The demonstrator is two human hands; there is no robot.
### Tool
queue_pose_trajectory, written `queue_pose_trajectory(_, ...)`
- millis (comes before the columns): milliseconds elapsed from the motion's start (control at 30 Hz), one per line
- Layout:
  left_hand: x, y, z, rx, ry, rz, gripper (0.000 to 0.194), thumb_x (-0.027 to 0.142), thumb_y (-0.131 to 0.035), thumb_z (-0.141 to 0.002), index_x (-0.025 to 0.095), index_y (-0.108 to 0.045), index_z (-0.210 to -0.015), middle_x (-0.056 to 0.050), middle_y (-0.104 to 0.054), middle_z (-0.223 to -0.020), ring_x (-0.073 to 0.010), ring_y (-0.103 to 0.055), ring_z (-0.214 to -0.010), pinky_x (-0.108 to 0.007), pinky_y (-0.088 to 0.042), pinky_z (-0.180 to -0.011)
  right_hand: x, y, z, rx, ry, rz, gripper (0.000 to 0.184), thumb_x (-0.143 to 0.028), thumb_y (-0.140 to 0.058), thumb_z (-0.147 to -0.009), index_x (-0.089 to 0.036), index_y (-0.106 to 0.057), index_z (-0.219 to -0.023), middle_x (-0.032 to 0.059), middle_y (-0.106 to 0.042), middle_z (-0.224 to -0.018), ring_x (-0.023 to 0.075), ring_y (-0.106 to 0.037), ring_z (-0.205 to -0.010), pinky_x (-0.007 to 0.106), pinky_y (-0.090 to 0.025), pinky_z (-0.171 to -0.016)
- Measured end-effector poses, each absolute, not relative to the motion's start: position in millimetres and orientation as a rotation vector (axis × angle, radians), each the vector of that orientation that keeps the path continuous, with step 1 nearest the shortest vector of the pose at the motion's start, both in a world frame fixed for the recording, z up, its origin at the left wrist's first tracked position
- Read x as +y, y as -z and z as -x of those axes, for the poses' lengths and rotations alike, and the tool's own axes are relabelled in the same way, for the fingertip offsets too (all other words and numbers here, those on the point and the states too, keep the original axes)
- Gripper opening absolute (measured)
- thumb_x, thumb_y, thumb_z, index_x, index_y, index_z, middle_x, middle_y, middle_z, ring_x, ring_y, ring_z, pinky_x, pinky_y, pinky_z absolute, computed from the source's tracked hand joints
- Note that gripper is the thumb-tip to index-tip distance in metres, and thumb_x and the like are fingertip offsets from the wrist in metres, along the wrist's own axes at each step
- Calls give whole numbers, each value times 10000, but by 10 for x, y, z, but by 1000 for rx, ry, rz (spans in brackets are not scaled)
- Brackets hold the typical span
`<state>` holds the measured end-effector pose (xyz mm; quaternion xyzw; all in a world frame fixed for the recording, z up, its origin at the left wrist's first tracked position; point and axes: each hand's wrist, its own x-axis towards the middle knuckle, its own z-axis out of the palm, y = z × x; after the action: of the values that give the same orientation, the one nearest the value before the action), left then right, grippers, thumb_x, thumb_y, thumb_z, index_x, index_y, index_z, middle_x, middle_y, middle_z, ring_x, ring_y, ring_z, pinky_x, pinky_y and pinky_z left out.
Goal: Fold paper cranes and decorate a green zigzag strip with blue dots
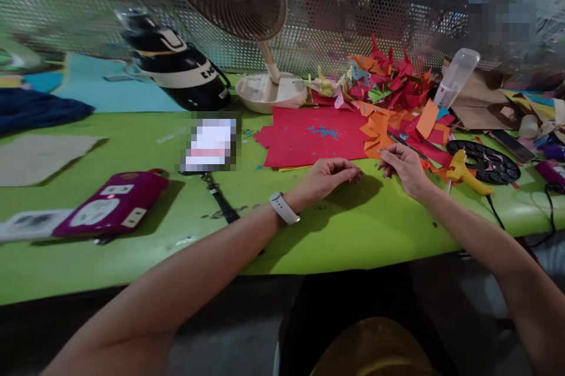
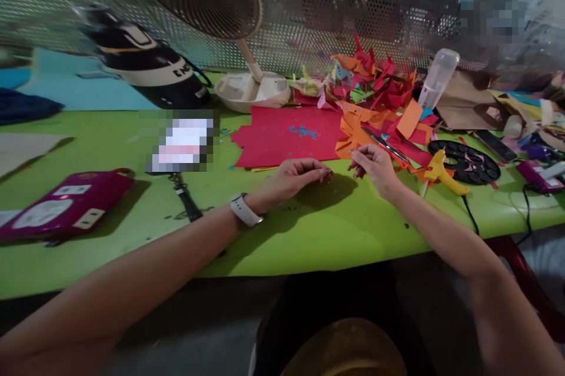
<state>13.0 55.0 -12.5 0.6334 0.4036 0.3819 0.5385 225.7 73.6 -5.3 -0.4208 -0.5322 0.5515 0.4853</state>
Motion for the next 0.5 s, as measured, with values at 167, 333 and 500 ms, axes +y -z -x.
queue_pose_trajectory(167,547,126,-156,958,-894,-1489,363,522,-715,-759,161,-684,-758,-15,-673,-721,-132,-566,-681,-280,-428,-703,710,72,-2226,-1345,-1416,1042,424,-524,-814,-667,-187,-572,-753,-21,-691,-625,67,-581,-437,184,-447,-429)
queue_pose_trajectory(333,548,145,-181,947,-894,-1454,374,536,-712,-764,165,-666,-766,-6,-651,-718,-123,-549,-666,-272,-416,-681,688,102,-2195,-1389,-1506,997,420,-502,-819,-672,-198,-565,-810,-7,-732,-714,97,-651,-503,204,-505,-473)
queue_pose_trajectory(500,547,180,-176,929,-902,-1481,344,511,-694,-793,169,-653,-783,-13,-650,-746,-134,-560,-693,-281,-429,-698,658,108,-2165,-1438,-1600,962,427,-516,-821,-665,-195,-573,-801,-3,-733,-703,113,-665,-505,220,-535,-474)
